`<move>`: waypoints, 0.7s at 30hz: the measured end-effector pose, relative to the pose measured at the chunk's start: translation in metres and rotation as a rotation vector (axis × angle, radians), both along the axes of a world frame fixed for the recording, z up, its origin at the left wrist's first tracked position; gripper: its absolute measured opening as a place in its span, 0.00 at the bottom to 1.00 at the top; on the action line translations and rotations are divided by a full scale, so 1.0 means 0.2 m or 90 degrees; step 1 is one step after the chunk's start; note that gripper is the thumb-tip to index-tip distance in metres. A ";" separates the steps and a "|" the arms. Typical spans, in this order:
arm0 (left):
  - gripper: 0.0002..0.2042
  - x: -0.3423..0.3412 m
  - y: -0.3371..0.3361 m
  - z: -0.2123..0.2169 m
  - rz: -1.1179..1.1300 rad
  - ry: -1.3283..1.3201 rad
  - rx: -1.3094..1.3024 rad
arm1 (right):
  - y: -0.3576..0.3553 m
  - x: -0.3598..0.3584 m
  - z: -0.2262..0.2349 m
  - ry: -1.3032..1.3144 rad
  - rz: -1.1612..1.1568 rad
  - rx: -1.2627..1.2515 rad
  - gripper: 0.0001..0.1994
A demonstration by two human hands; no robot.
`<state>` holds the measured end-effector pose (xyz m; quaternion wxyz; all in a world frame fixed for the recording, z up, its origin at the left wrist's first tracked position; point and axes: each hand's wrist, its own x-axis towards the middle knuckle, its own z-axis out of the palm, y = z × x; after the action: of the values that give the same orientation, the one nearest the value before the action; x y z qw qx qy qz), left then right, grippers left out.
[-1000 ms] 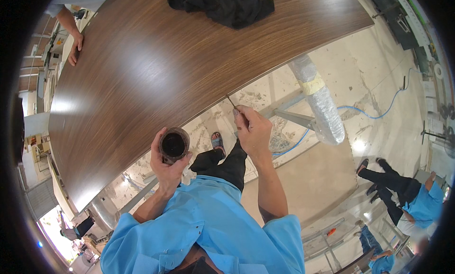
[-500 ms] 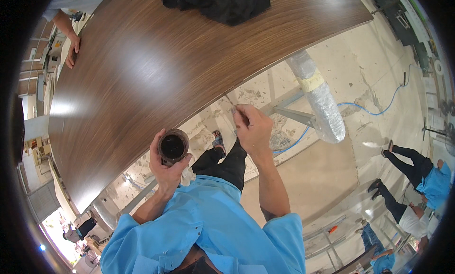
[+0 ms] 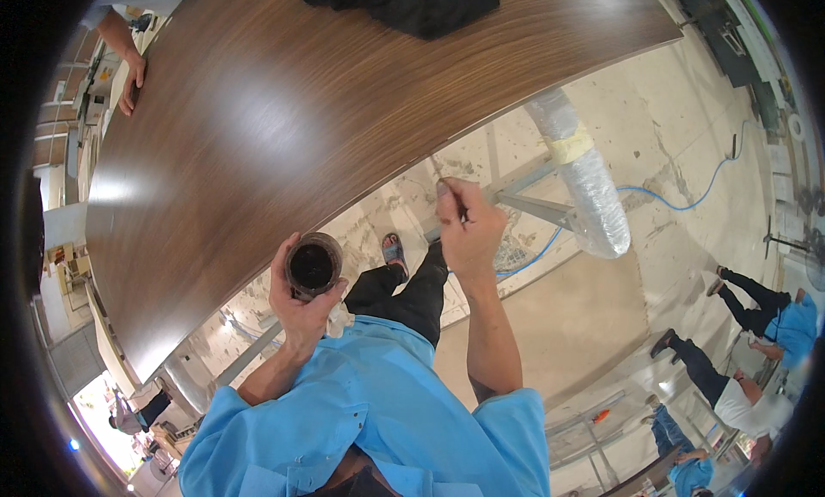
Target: The person applies a dark liquid finish to the edge of a large wooden tabletop using a small brush and a cloth. They repeatedly dip the brush into a container, apply the finish along the edge, and wipe the surface with a cloth. Another person stands nearby and occasionally touches the table.
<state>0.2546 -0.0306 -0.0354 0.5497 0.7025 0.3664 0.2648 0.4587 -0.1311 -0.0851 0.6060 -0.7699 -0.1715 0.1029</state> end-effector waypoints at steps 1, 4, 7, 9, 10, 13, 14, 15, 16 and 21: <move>0.41 -0.01 0.00 0.00 -0.014 0.001 0.007 | 0.00 0.00 0.00 -0.001 -0.044 0.014 0.05; 0.42 -0.03 0.01 -0.01 -0.018 -0.002 0.000 | 0.02 -0.03 -0.01 0.016 -0.009 -0.056 0.05; 0.42 -0.04 0.02 0.00 -0.006 -0.005 -0.007 | 0.03 -0.07 -0.02 -0.077 0.116 -0.007 0.05; 0.40 -0.04 0.02 0.00 0.016 -0.008 0.002 | 0.04 -0.08 -0.02 -0.017 0.037 -0.004 0.04; 0.39 -0.04 0.02 0.00 0.025 -0.006 0.015 | 0.04 -0.09 -0.03 -0.013 0.023 0.014 0.04; 0.40 -0.04 0.03 0.01 0.015 -0.010 0.039 | 0.04 -0.09 -0.03 0.008 -0.082 0.011 0.04; 0.40 -0.05 0.03 0.01 0.020 -0.008 0.025 | 0.04 -0.09 -0.03 0.030 -0.027 -0.012 0.05; 0.40 -0.05 0.03 0.01 0.023 -0.012 0.019 | 0.04 -0.10 -0.03 0.036 0.002 -0.028 0.05; 0.40 -0.05 0.04 0.01 0.027 -0.016 0.014 | 0.04 -0.10 -0.03 0.052 0.038 -0.060 0.05; 0.40 -0.07 0.04 0.00 0.028 -0.005 0.033 | 0.04 -0.10 -0.02 0.020 -0.040 0.020 0.06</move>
<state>0.2408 -0.0223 -0.0359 0.5271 0.7072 0.3721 0.2890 0.4388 -0.1222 -0.0901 0.6237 -0.7634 -0.1398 0.0932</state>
